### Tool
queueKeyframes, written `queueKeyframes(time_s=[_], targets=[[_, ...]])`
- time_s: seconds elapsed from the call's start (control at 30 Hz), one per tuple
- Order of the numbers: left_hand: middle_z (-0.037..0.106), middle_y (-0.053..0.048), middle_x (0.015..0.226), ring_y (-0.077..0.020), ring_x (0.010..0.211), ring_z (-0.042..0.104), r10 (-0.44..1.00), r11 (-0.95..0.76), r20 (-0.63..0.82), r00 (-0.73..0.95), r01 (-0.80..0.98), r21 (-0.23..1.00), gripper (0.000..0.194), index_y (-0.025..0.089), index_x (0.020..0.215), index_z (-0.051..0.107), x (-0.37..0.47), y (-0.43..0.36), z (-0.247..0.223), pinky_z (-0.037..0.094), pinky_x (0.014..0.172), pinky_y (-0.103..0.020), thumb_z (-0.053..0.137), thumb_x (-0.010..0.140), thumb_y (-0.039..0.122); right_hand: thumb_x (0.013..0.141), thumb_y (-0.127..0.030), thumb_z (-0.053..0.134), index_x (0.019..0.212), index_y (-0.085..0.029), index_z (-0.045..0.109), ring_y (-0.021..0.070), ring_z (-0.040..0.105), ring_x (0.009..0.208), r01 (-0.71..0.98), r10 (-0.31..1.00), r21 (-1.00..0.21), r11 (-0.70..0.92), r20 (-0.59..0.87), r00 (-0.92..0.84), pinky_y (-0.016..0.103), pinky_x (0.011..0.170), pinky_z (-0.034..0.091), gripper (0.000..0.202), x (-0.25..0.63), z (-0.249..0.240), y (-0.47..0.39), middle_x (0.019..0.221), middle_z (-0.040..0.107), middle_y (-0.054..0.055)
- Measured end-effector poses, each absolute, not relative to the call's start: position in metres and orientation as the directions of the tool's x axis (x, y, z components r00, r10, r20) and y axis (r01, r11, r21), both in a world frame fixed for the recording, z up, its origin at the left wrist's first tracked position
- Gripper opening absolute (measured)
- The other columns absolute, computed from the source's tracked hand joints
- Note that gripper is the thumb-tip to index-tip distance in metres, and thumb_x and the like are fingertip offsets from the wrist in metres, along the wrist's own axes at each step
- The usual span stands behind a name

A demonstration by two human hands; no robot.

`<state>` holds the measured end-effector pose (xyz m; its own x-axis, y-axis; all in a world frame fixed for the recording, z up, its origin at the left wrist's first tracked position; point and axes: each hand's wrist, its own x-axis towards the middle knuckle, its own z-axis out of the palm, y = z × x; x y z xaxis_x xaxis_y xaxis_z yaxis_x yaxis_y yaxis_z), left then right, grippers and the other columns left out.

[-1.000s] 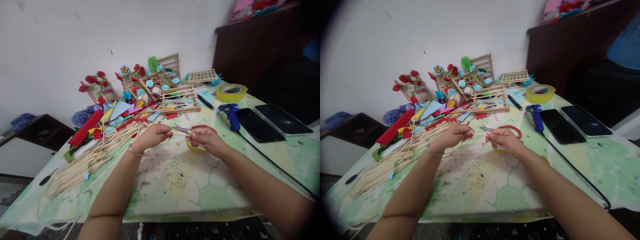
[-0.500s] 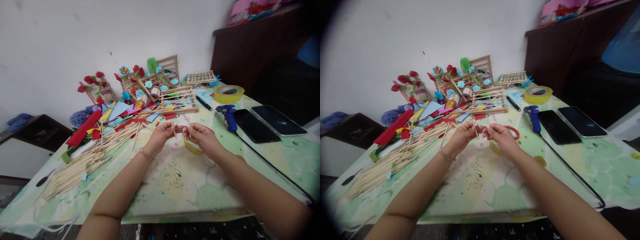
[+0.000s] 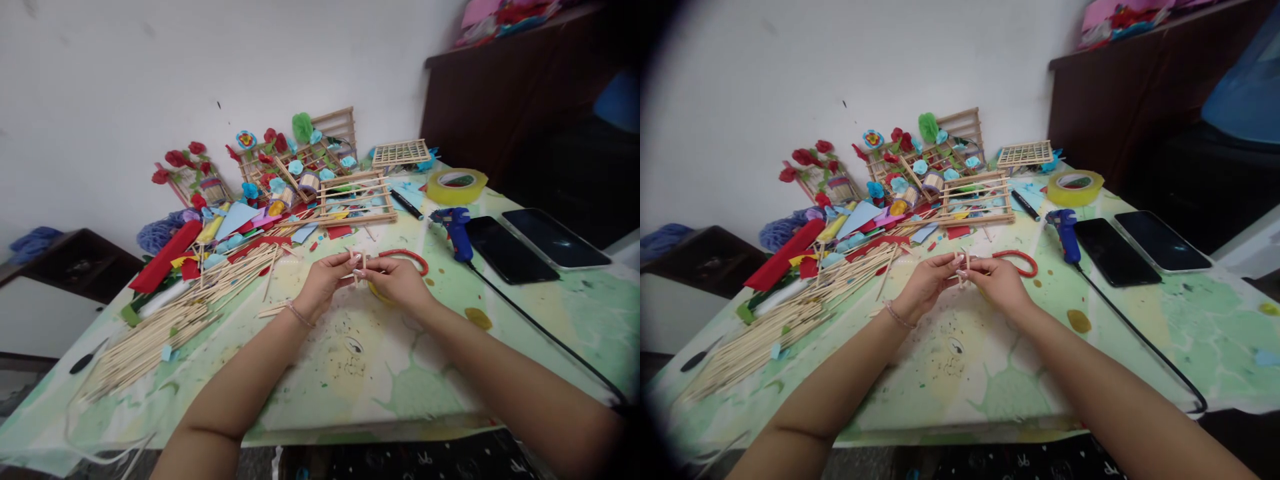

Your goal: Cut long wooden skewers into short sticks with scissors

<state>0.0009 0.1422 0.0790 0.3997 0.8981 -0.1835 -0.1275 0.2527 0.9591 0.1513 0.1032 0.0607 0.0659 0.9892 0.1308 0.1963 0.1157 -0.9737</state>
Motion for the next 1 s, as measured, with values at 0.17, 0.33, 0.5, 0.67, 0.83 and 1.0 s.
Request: queueKeyframes(time_s=[0.17,0.33,0.5,0.67,0.83,1.0], targets=[[0.069,-0.007,0.092,-0.0140,0.082,0.061,0.889,0.280,-0.198,0.414,-0.149,0.948,0.032,0.014,0.088,0.072,0.003,0.142,0.079,0.045,0.084,-0.031,0.078,0.061,0.031,0.071,-0.039,0.066,0.076,-0.019,0.074,0.0170,0.060,0.071,0.236,0.996,-0.970,0.063,0.077,0.048,0.027,0.064,0.045,0.022,0.154,0.056,0.106,0.078,0.071,0.004],[0.070,-0.008,0.088,-0.0148,0.081,0.061,0.846,0.293,-0.211,0.490,-0.096,0.951,0.034,0.012,0.087,0.073,0.000,0.144,0.081,0.044,0.086,-0.031,0.079,0.058,0.028,0.071,-0.037,0.065,0.074,-0.018,0.074,0.0142,0.056,0.061,0.291,0.999,-0.956,0.043,0.047,0.006,0.026,0.058,0.041,0.021,0.155,0.055,0.106,0.068,0.067,0.002],[0.067,-0.005,0.075,-0.0110,0.068,0.057,0.799,0.284,-0.262,0.541,0.045,0.958,0.029,0.011,0.080,0.072,-0.003,0.145,0.086,0.044,0.075,-0.027,0.078,0.058,0.028,0.073,-0.034,0.063,0.071,-0.019,0.073,0.0152,0.058,0.063,0.342,0.994,-0.934,0.103,0.083,-0.071,0.026,0.058,0.042,0.018,0.152,0.055,0.104,0.065,0.066,0.001],[0.067,-0.003,0.074,-0.0126,0.069,0.056,0.846,-0.084,-0.074,0.529,0.270,0.959,0.024,0.015,0.076,0.070,-0.030,0.159,0.117,0.043,0.070,-0.026,0.070,0.066,0.037,0.075,-0.034,0.064,0.085,-0.021,0.073,0.0183,0.063,0.079,0.304,0.979,-0.932,0.200,0.178,-0.097,0.029,0.071,0.046,0.018,0.149,0.054,0.103,0.087,0.071,0.004],[0.067,-0.003,0.070,-0.0161,0.068,0.056,0.874,-0.419,-0.117,0.472,0.854,0.309,0.017,0.019,0.069,0.071,-0.088,0.188,0.143,0.037,0.062,-0.026,0.064,0.067,0.035,0.081,-0.038,0.057,0.084,-0.021,0.071,0.0177,0.062,0.076,0.401,0.975,-0.889,0.222,0.193,-0.110,0.030,0.067,0.045,0.022,0.153,0.054,0.103,0.086,0.068,0.005],[0.065,0.000,0.061,-0.0143,0.059,0.054,0.741,-0.403,-0.560,0.370,0.912,0.070,0.014,0.021,0.066,0.070,-0.110,0.208,0.123,0.036,0.055,-0.023,0.064,0.053,0.020,0.085,-0.040,0.052,0.083,-0.022,0.069,0.0179,0.060,0.075,0.488,0.956,-0.829,0.272,0.176,-0.233,0.030,0.066,0.044,0.025,0.153,0.057,0.100,0.084,0.067,0.005]])
